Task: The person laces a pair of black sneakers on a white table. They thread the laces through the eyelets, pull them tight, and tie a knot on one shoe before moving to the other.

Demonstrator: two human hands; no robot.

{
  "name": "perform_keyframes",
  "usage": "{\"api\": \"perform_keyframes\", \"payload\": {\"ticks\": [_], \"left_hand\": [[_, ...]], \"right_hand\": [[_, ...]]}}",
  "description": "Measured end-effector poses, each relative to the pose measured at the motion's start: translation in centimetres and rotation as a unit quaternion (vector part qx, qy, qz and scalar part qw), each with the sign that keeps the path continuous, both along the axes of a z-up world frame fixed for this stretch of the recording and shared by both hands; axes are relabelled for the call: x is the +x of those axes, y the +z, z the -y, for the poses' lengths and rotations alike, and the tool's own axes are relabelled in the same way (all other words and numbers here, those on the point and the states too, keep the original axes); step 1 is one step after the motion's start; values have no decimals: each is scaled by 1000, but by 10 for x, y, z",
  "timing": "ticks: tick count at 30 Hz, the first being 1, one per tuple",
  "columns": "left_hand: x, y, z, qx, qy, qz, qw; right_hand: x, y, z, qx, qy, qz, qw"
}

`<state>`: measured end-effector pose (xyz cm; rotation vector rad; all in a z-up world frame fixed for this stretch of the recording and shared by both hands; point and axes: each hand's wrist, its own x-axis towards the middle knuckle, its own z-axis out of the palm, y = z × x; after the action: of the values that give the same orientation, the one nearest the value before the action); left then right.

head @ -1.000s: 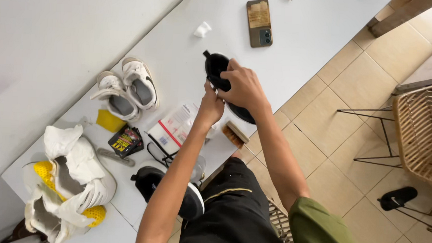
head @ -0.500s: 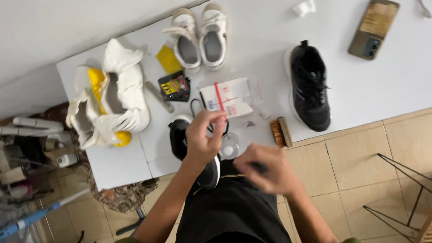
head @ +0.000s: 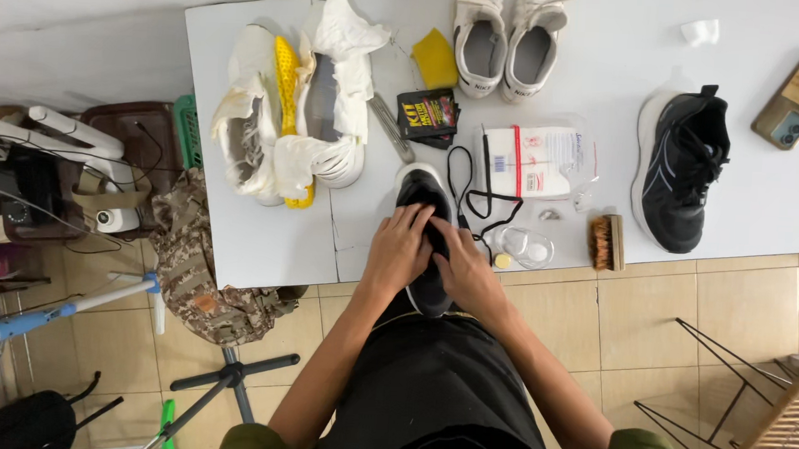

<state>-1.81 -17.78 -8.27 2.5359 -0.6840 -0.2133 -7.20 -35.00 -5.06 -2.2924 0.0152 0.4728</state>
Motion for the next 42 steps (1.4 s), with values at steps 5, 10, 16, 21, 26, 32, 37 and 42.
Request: {"api": "perform_keyframes", "payload": {"ticks": [5, 10, 16, 21, 26, 32, 37, 42], "left_hand": [[19, -30, -4, 34, -21, -14, 999], [10, -42, 2, -62, 24, 33, 997], [9, 20, 4, -116, 68, 64, 989], [10, 151, -20, -392, -72, -261, 879], [22, 126, -51, -396, -4, -297, 869], [31, 72, -115, -379, 95, -248, 886], [37, 37, -152, -174, 191, -112, 960], [23, 123, -116, -82, 7, -75, 994]], "right_hand": [[16, -16, 0, -53, -107, 13, 993], [10, -92, 3, -365, -48, 15, 930], [36, 44, 13, -222, -78, 121, 964], [37, 124, 1, 19, 68, 321, 945], [32, 154, 14, 82, -20, 319, 944], [39, 169, 33, 245, -133, 321, 905], [34, 130, 63, 585, -91, 239, 769], [45, 179, 1, 199, 83, 43, 976]]}}
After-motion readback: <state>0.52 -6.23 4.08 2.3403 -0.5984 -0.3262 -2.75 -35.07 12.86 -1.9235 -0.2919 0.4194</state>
